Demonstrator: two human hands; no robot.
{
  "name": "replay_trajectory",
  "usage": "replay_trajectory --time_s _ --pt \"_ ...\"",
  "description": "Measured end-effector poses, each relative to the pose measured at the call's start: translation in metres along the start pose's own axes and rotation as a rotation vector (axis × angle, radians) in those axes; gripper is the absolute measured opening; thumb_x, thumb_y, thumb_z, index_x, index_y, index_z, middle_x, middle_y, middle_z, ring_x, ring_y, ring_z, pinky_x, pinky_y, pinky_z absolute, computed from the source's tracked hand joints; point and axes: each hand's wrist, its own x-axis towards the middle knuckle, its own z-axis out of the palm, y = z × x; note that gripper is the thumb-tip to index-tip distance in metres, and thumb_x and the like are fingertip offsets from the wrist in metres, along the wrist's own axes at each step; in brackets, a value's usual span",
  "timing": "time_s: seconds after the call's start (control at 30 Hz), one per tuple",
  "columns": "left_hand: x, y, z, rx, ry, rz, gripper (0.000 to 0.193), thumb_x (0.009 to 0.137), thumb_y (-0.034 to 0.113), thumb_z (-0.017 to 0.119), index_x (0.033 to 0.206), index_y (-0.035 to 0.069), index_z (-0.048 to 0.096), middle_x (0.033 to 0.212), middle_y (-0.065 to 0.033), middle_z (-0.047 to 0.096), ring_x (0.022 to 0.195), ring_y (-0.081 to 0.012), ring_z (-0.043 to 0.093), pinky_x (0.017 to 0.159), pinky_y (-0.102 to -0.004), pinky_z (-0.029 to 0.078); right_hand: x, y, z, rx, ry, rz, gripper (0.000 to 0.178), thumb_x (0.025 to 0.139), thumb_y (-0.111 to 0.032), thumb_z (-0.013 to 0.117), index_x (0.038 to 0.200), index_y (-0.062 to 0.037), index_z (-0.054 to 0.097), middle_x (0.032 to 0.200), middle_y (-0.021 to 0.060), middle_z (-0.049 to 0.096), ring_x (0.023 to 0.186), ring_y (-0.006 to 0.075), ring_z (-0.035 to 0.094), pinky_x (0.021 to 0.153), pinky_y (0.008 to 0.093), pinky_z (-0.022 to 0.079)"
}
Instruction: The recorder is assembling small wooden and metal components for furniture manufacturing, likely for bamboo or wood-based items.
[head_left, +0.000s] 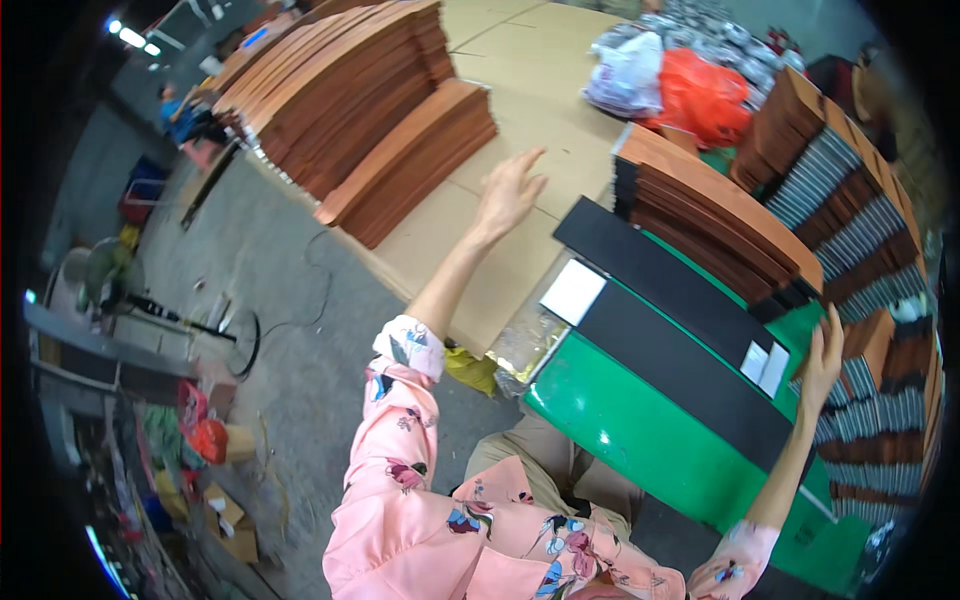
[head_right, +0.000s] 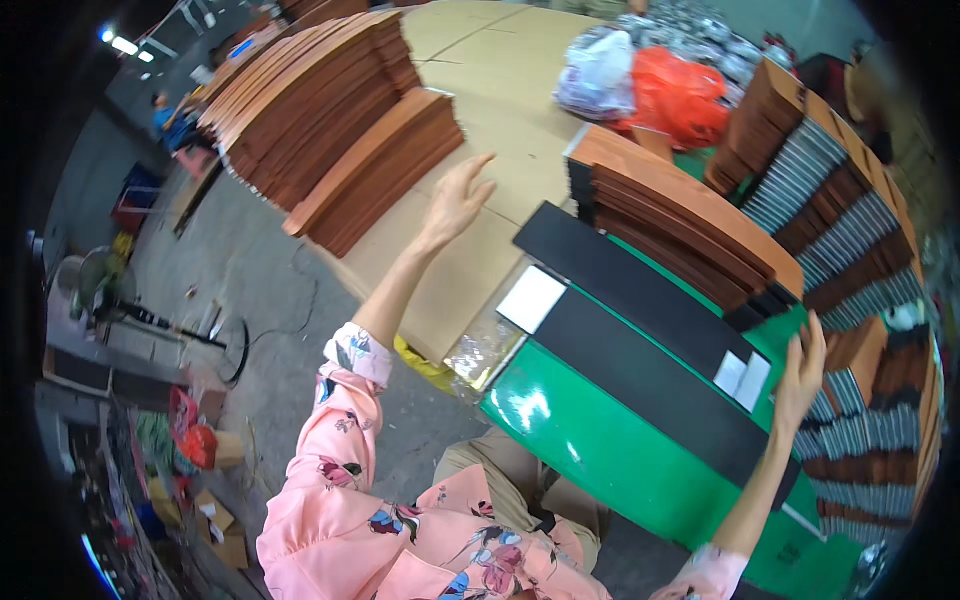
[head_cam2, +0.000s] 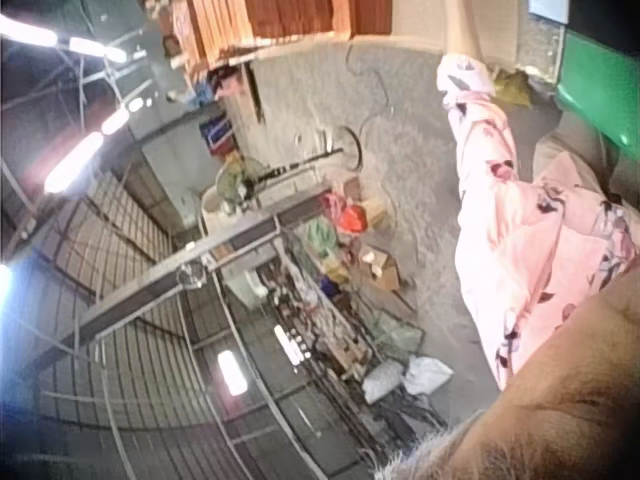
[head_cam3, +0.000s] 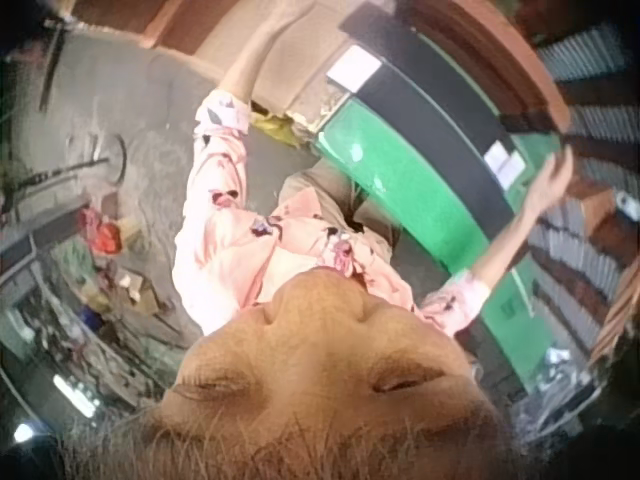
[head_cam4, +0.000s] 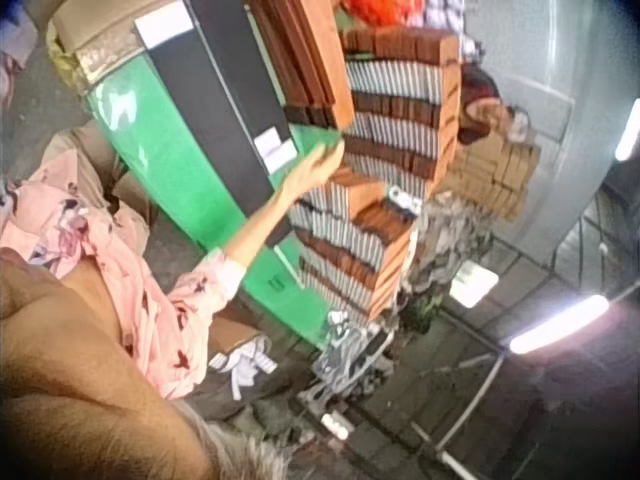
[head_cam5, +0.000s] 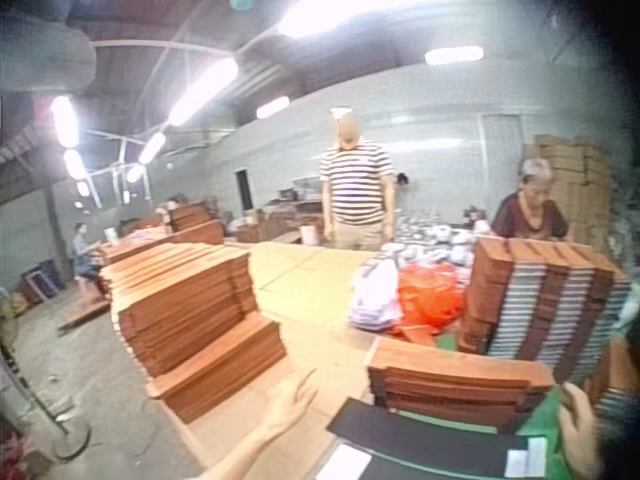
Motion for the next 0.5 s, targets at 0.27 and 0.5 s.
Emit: replay_trajectory --time_s 0.27,0.5 --pt "-0.034 -0.126 -0.150 0.958 0.077 -0.371 0.056 0.078 0.034 0.063 0.124 0.009 0.043 0.115 -0.0217 0.050 0.105 -0.0342 0.049 0.081 -0.0544 0.038 -0.079 -0.017 -0.005 0.020 -0.117 -0.057 0.017 0.087 0.004 0.047 0.098 0.0038 0.059 0.099 0.0082 0.058 0.088 0.0151 0.056 0.079 0.0249 0.045" --pt "-0.057 -0.051 -0.159 0.500 0.056 -0.415 0.059 0.073 0.035 0.065 0.118 0.002 0.048 0.111 -0.0217 0.056 0.106 -0.0339 0.053 0.087 -0.0408 0.042 -0.121 -0.107 0.058 0.065 -0.313 -0.201 0.016 0.079 0.005 0.052 0.091 0.0010 0.062 0.092 0.0108 0.063 0.087 0.0209 0.062 0.077 0.0284 0.047"
